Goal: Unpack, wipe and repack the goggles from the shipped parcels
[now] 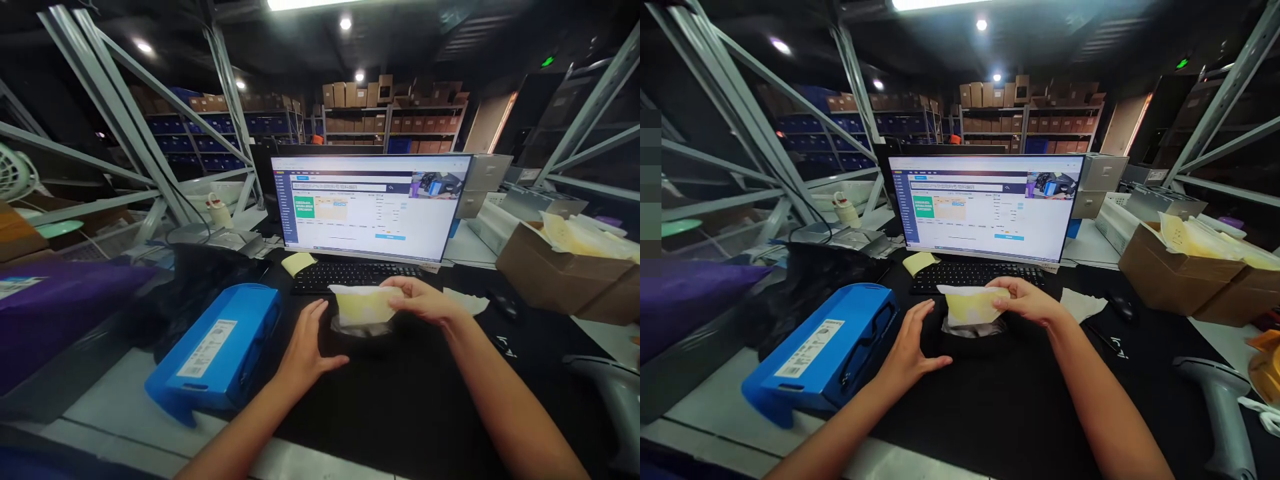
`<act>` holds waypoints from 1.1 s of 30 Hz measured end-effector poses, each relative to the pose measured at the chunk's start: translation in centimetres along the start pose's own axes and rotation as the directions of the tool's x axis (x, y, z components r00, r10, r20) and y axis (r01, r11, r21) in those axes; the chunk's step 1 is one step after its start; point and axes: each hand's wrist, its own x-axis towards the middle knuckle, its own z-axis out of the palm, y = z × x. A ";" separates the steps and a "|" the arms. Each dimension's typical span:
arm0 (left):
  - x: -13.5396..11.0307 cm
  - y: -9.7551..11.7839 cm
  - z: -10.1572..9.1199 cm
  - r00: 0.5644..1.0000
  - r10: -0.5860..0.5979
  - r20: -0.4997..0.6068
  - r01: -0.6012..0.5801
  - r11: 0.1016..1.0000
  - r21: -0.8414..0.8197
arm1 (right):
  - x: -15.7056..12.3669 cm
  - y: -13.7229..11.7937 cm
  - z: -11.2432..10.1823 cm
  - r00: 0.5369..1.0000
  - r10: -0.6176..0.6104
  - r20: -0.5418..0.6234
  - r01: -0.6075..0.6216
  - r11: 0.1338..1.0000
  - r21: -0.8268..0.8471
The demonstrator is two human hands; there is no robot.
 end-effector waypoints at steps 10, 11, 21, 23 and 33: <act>-1.2 1.0 1.5 0.985 0.164 -0.061 -0.149 0.967 0.206 | 0.1 0.4 1.4 0.979 0.166 0.119 -0.094 0.883 -0.460; -1.1 1.2 1.5 0.976 0.213 -0.052 -0.195 0.952 0.237 | 0.1 0.5 1.6 0.985 0.143 0.094 -0.071 0.841 -0.536; 0.6 2.2 2.6 0.987 0.114 0.115 -0.136 0.970 0.200 | 1.4 1.1 2.5 0.959 -0.177 -0.221 -0.063 0.627 -0.777; 0.6 2.1 2.5 0.990 0.105 0.092 -0.119 0.979 0.167 | 1.8 1.5 2.2 0.952 -0.181 -0.247 -0.075 0.644 -0.761; 0.9 2.7 2.9 0.995 0.102 0.011 -0.102 0.985 0.139 | 1.5 1.3 2.7 0.993 -0.096 -0.069 0.004 0.611 -0.791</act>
